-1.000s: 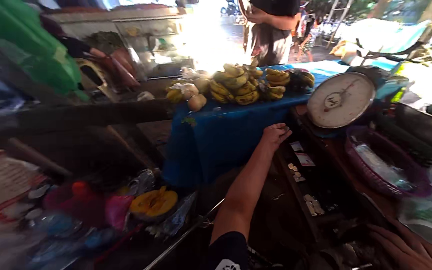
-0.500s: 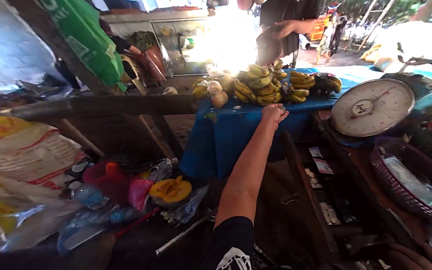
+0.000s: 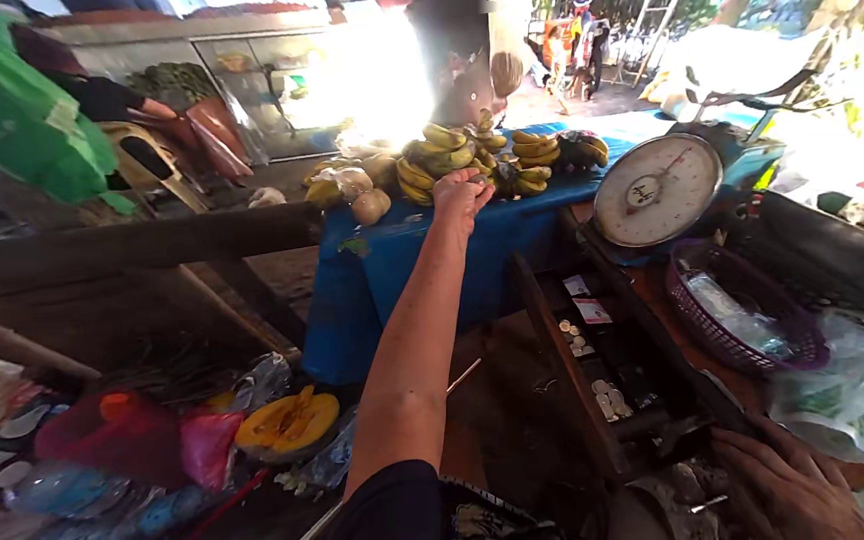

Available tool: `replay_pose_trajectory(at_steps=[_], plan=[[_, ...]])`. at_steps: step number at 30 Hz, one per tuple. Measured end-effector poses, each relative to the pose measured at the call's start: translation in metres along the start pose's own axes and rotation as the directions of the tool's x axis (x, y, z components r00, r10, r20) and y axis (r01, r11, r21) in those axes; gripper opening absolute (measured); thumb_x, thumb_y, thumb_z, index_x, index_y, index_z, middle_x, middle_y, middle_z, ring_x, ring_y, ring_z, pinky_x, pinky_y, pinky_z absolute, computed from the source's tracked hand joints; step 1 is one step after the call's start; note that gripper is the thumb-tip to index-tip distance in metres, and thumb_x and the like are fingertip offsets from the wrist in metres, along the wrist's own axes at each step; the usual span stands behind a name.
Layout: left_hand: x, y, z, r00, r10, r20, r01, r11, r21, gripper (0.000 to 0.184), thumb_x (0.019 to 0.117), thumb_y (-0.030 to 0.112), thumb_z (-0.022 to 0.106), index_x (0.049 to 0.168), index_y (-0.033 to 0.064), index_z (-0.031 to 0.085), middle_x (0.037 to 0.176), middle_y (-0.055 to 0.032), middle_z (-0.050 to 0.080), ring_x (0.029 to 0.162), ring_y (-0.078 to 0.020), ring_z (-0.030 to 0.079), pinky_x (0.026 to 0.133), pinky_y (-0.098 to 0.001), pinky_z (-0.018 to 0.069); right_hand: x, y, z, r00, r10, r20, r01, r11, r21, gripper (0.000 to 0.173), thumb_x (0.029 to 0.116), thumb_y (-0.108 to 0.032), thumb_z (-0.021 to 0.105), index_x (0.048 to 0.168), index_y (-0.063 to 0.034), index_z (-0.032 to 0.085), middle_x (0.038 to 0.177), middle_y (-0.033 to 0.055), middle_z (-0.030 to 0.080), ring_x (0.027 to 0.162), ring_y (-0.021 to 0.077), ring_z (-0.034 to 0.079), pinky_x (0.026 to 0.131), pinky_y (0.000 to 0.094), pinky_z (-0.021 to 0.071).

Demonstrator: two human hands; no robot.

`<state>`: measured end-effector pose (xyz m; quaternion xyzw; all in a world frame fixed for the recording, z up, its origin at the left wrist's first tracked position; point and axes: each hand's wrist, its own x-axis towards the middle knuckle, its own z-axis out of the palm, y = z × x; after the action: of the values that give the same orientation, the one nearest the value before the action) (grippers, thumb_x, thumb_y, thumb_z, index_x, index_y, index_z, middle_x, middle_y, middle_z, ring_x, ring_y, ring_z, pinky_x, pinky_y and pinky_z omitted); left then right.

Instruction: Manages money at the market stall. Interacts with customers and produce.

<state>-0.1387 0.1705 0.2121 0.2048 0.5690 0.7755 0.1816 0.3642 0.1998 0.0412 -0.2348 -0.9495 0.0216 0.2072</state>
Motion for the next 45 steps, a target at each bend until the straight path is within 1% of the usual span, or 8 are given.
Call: replay_pose_trajectory(at_steps=[11,16,22,26,29,33,37,45], plan=[[-0.008,0.013,0.0,0.993,0.046,-0.109,-0.063,0.985,-0.158,0.038,0.0982,-0.011,0.051,0.135,-0.0016,0.051,0.121,-0.0155,0.056,0.091,-0.0163,0.066,0.079,-0.0259,0.0586,0.001,-0.001,0.002,0.998,-0.012,-0.058,0.012,1.0,0.003,0.03,0.0996,-0.023,0.051,0.109,-0.0113,0.077,0.125,0.0074,0.073,0.131,0.0439,0.055,0.104,0.0622,0.0416],[0.002,0.005,-0.006,0.98,0.025,-0.197,-0.081,0.956,-0.281,0.037,0.0997,-0.01,0.049,0.136,-0.0015,0.049,0.115,-0.0143,0.056,0.087,-0.0157,0.064,0.077,-0.026,0.0578,0.002,-0.009,-0.006,0.995,-0.031,-0.09,0.042,0.992,0.117,0.027,0.1022,-0.019,0.053,0.112,-0.0078,0.075,0.13,0.0143,0.07,0.135,0.0457,0.051,0.114,0.0614,0.034],[0.012,0.01,-0.012,0.991,0.036,-0.126,-0.072,0.953,-0.294,0.034,0.098,-0.011,0.051,0.131,-0.0022,0.051,0.108,-0.0125,0.057,0.084,-0.015,0.066,0.077,-0.0265,0.0593,0.026,-0.033,-0.025,0.997,-0.083,-0.006,0.083,0.991,0.102,0.027,0.1018,-0.019,0.053,0.115,-0.007,0.074,0.134,0.0153,0.067,0.139,0.0465,0.048,0.116,0.0639,0.0308],[0.021,0.013,-0.01,0.992,0.102,-0.072,-0.109,0.989,-0.102,0.037,0.0964,-0.011,0.055,0.133,-0.0048,0.054,0.119,-0.0178,0.058,0.09,-0.0185,0.066,0.079,-0.0293,0.0592,0.043,-0.027,-0.018,0.993,-0.117,-0.029,0.118,0.993,0.027,0.028,0.1014,-0.023,0.053,0.113,-0.0094,0.075,0.135,0.0161,0.067,0.137,0.0465,0.05,0.115,0.0647,0.0322],[0.033,0.011,-0.013,0.968,0.25,-0.02,-0.238,0.94,0.246,0.035,0.0968,-0.003,0.058,0.132,-0.007,0.057,0.128,-0.0235,0.06,0.107,-0.025,0.067,0.092,-0.0374,0.0582,0.045,-0.023,-0.01,0.994,-0.103,-0.028,0.104,0.994,0.033,0.028,0.1004,-0.021,0.054,0.112,-0.0077,0.075,0.134,0.0162,0.067,0.137,0.0472,0.049,0.115,0.0645,0.0326],[0.035,0.02,-0.01,0.9,0.41,0.149,-0.366,0.523,0.77,0.03,0.0999,0.002,0.053,0.126,0.0015,0.068,0.125,-0.0184,0.069,0.117,-0.0314,0.066,0.103,-0.05,0.0506,0.041,-0.024,-0.005,0.995,-0.1,0.005,0.099,0.995,0.03,0.025,0.1003,-0.019,0.056,0.113,-0.008,0.075,0.135,0.0162,0.066,0.138,0.0476,0.048,0.114,0.0643,0.0331],[0.036,0.02,-0.003,0.899,0.338,0.277,-0.389,0.332,0.859,0.027,0.0993,0.002,0.057,0.122,0.0026,0.071,0.125,-0.0186,0.07,0.122,-0.0352,0.064,0.107,-0.0533,0.0467,0.036,-0.021,-0.005,0.996,-0.091,-0.006,0.091,0.995,0.031,0.025,0.1006,-0.018,0.056,0.113,-0.0086,0.075,0.134,0.0156,0.067,0.138,0.0473,0.049,0.114,0.0636,0.034],[0.043,0.006,-0.002,0.931,0.231,0.282,-0.355,0.406,0.842,0.025,0.1052,0.011,0.053,0.118,0.0014,0.072,0.114,-0.0192,0.072,0.111,-0.0335,0.068,0.103,-0.053,0.0488,0.025,-0.011,0.0,0.999,-0.049,0.009,0.048,0.998,0.032,0.026,0.1005,-0.02,0.056,0.111,-0.0076,0.076,0.134,0.0156,0.067,0.137,0.0479,0.049,0.113,0.064,0.035]])
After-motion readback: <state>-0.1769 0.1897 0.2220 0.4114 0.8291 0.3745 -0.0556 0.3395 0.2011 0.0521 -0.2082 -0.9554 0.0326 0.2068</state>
